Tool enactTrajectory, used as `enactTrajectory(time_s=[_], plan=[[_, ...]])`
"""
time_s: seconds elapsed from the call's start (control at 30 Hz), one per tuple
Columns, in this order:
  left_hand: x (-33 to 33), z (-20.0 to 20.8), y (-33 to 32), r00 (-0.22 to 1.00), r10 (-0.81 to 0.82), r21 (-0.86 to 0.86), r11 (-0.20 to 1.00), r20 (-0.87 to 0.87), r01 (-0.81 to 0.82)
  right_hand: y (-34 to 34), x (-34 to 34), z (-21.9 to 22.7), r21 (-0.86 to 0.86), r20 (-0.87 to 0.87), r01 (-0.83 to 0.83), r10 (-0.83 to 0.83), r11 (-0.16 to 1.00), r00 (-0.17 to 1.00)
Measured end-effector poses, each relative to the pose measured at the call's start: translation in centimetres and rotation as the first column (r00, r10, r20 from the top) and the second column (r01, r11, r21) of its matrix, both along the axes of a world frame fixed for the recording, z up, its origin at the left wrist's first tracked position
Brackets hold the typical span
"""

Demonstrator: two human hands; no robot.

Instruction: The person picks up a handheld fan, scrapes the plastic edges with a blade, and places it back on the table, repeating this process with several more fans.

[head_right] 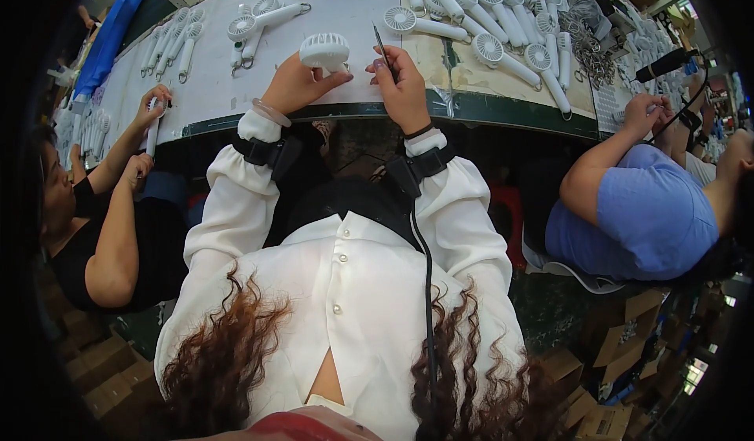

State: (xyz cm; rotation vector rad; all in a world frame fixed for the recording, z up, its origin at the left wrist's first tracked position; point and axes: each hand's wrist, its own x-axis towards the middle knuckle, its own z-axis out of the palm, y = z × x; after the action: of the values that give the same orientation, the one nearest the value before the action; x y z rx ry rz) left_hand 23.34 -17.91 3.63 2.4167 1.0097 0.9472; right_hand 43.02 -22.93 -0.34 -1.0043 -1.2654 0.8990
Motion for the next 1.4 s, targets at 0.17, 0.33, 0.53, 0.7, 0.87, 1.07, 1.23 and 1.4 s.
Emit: enactTrajectory(time_s=[0.17, 0.33, 0.53, 0.7, 0.87, 1.07, 1.23, 1.4], plan=[[-0.5, -2.3, 0.3, 0.967, -0.082, -0.243, 0.960, 0.242, 0.143, 0.1, 0.0, 0.1, 0.006, 0.069, 0.062, -0.062, 0.998, 0.996], [-0.2, -1.1, -2.4, 0.770, 0.149, -0.534, 0.799, 0.620, 0.275, -0.4, 0.4, 0.0, 0.030, 0.135, 0.096, -0.099, 0.995, 0.986], [-0.1, -0.7, -4.2, 0.650, 0.189, -0.505, 0.792, 0.736, 0.342, -0.2, -0.3, 0.5, 0.007, 0.069, 0.073, -0.073, 0.997, 0.995], [0.3, -0.8, -4.8, 0.594, 0.190, -0.470, 0.806, 0.782, 0.361, -1.4, -0.5, 0.9, -0.176, -0.192, -0.048, 0.014, 0.983, 0.981], [-0.6, -1.3, -2.8, 0.572, 0.273, -0.470, 0.852, 0.773, 0.229, -3.0, -1.8, 0.5, -0.112, -0.056, -0.073, 0.067, 0.991, 0.996], [-2.4, -2.1, -2.6, 0.485, 0.377, -0.494, 0.859, 0.789, 0.137, -3.2, -3.7, 0.8, 0.209, 0.680, -0.032, -0.122, 0.977, 0.723], [-3.2, -2.5, -2.9, 0.467, 0.384, -0.497, 0.855, 0.797, 0.145, -4.7, -3.4, 1.5, 0.075, 0.638, -0.130, 0.053, 0.989, 0.769], [-2.2, -2.0, -3.3, 0.473, 0.355, -0.496, 0.841, 0.806, 0.216, -4.6, -2.6, 1.7, -0.118, 0.444, 0.004, 0.049, 0.993, 0.894]])
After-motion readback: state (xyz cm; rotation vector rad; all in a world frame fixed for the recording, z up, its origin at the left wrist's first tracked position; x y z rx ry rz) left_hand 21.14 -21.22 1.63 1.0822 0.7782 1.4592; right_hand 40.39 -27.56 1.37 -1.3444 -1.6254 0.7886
